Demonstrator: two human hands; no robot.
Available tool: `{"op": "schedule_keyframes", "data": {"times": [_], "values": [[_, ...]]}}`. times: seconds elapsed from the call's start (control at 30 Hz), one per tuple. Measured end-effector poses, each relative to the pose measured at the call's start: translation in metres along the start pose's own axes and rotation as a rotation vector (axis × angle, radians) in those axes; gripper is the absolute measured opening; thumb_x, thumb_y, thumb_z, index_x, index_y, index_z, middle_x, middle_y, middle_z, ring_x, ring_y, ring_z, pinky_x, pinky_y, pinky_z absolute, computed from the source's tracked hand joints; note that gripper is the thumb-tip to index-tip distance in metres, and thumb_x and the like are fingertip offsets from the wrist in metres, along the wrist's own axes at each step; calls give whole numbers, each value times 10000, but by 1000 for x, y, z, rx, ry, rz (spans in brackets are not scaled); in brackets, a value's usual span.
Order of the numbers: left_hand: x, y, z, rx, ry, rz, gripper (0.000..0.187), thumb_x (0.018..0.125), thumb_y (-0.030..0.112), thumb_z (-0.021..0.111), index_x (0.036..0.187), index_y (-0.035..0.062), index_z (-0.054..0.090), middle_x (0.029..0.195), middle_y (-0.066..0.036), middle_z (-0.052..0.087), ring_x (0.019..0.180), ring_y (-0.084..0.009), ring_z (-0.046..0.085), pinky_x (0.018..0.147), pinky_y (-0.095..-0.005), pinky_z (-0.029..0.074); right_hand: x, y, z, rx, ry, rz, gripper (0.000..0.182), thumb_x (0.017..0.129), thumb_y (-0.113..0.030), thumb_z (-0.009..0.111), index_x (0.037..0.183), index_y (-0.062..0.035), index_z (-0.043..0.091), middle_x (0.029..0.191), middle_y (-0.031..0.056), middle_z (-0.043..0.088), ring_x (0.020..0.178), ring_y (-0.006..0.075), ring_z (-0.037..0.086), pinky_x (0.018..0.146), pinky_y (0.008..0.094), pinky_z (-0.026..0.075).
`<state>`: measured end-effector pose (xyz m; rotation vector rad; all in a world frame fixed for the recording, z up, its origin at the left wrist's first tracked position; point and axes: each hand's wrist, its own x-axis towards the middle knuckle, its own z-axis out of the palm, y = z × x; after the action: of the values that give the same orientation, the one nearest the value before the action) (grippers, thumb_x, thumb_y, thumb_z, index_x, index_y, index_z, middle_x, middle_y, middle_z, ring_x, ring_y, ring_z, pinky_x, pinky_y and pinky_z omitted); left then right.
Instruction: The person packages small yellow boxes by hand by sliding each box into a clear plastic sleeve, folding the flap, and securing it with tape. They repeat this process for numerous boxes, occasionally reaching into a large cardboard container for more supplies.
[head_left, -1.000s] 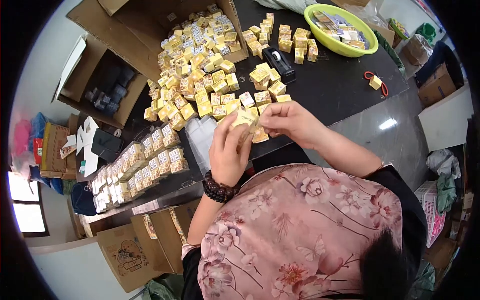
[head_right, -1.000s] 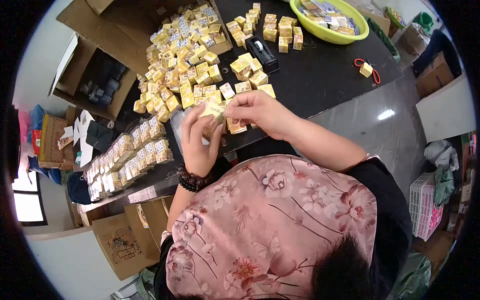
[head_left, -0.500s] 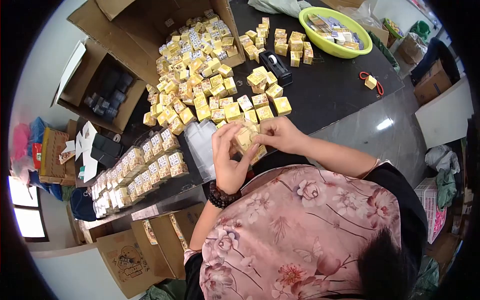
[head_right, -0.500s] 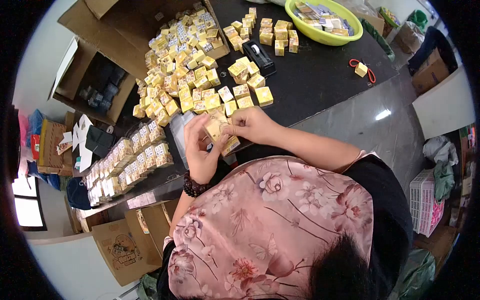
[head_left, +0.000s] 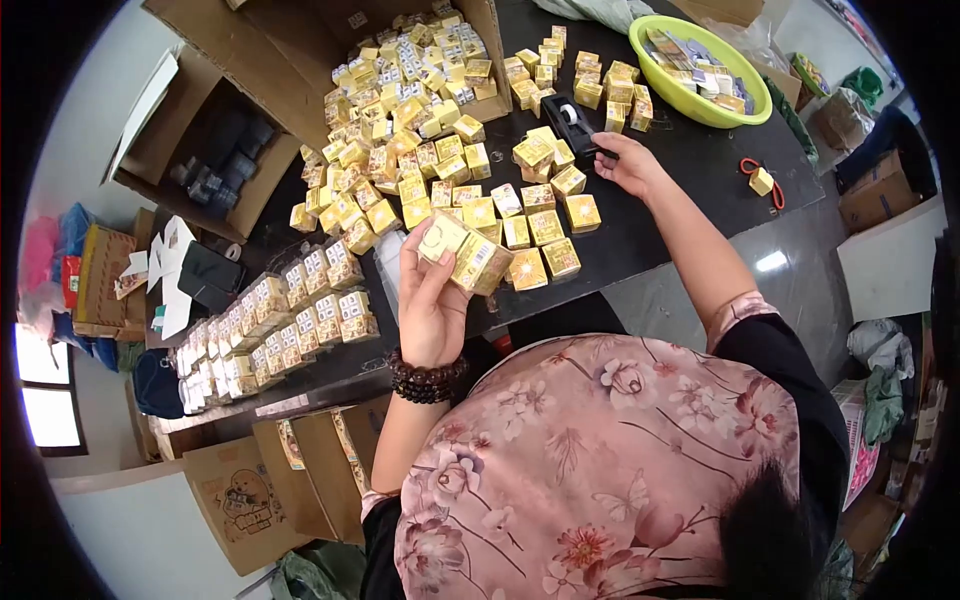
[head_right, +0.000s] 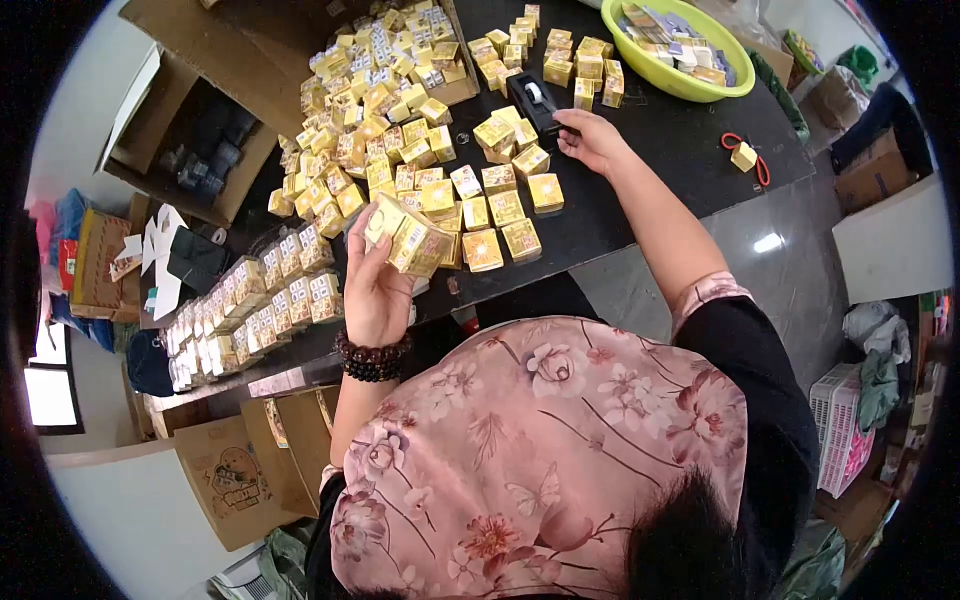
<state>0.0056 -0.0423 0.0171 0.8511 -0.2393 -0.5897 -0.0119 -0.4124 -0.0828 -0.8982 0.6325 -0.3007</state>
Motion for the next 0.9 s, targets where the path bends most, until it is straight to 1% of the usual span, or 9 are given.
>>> {"op": "schedule_keyframes", "data": {"times": [0.03, 0.13, 0.4, 0.5, 0.57, 0.6, 0.67, 0.83, 0.9], "values": [[0, 0, 0, 8, -16, -1, 419, 982, 75, 456, 1390, 59, 361, 1351, -133, 481, 1231, -255, 516, 1000, -418, 477, -7, 4, -2, 31, -49, -68, 36, 885, -73, 631, 906, -52, 650, 808, 34, 618, 758, 132, 576, 752, 260, 506], [0, 1, 3, -29, -23, -17, 438, 986, 81, 454, 1407, 64, 335, 1366, -137, 471, 1239, -263, 510, 1007, -437, 474, 7, 36, -25, -234, 18, -252, 64, 886, -77, 633, 883, -16, 651, 869, 56, 647, 793, 142, 595, 773, 273, 506], [-10, 6, 11, -18, -20, 82, 455, 984, 86, 482, 1411, 77, 324, 1377, -120, 463, 1231, -251, 514, 1001, -432, 478, -4, 59, -27, -254, 99, -238, 69, 852, -71, 636, 811, -16, 643, 802, 37, 627, 752, 121, 566, 728, 252, 462], [-14, 6, 11, 203, 70, 312, 606, 882, -87, 587, 1404, 62, 317, 1314, -101, 479, 1170, -176, 521, 966, -326, 468, -97, 32, 43, -179, -312, -131, 91, 882, -105, 660, 836, -28, 649, 889, 15, 610, 813, 102, 545, 758, 242, 438], [-15, 5, 11, 319, 51, 399, 623, 871, -94, 598, 1405, 52, 313, 1321, -106, 465, 1183, -185, 513, 962, -326, 472, -157, 22, 85, -453, -517, -387, 83, 881, -103, 671, 847, -31, 647, 933, 8, 584, 855, 86, 528, 753, 236, 427], [-16, 4, 12, 431, 25, 491, 639, 860, -100, 609, 1406, 43, 309, 1327, -111, 452, 1196, -194, 505, 957, -325, 476, -178, 14, 97, -516, -625, -393, 60, 891, -45, 648, 845, -16, 622, 1010, 19, 539, 933, 74, 510, 827, 224, 417], [-19, 5, 19, 462, -5, 524, 652, 852, -111, 613, 1408, 38, 306, 1344, -117, 433, 1211, -207, 493, 968, -335, 476, -200, 8, 118, -592, -681, -485, 40, 888, -32, 650, 866, -7, 628, 978, 8, 512, 922, 71, 503, 819, 218, 416], [-26, 3, 23, 530, -53, 635, 682, 834, -141, 612, 1414, 34, 299, 1386, -125, 384, 1244, -240, 475, 1012, -371, 462, -204, 22, 137, -565, -620, -359, 92, 879, -68, 679, 826, -6, 638, 972, 13, 533, 858, 70, 532, 746, 231, 436], [-27, 3, 21, 574, -51, 656, 687, 835, -134, 619, 1416, 33, 294, 1396, -126, 372, 1234, -253, 490, 1025, -378, 457, -200, 27, 139, -540, -572, -378, 157, 855, -137, 719, 800, 0, 667, 785, 18, 614, 755, 87, 548, 678, 249, 443]]}}
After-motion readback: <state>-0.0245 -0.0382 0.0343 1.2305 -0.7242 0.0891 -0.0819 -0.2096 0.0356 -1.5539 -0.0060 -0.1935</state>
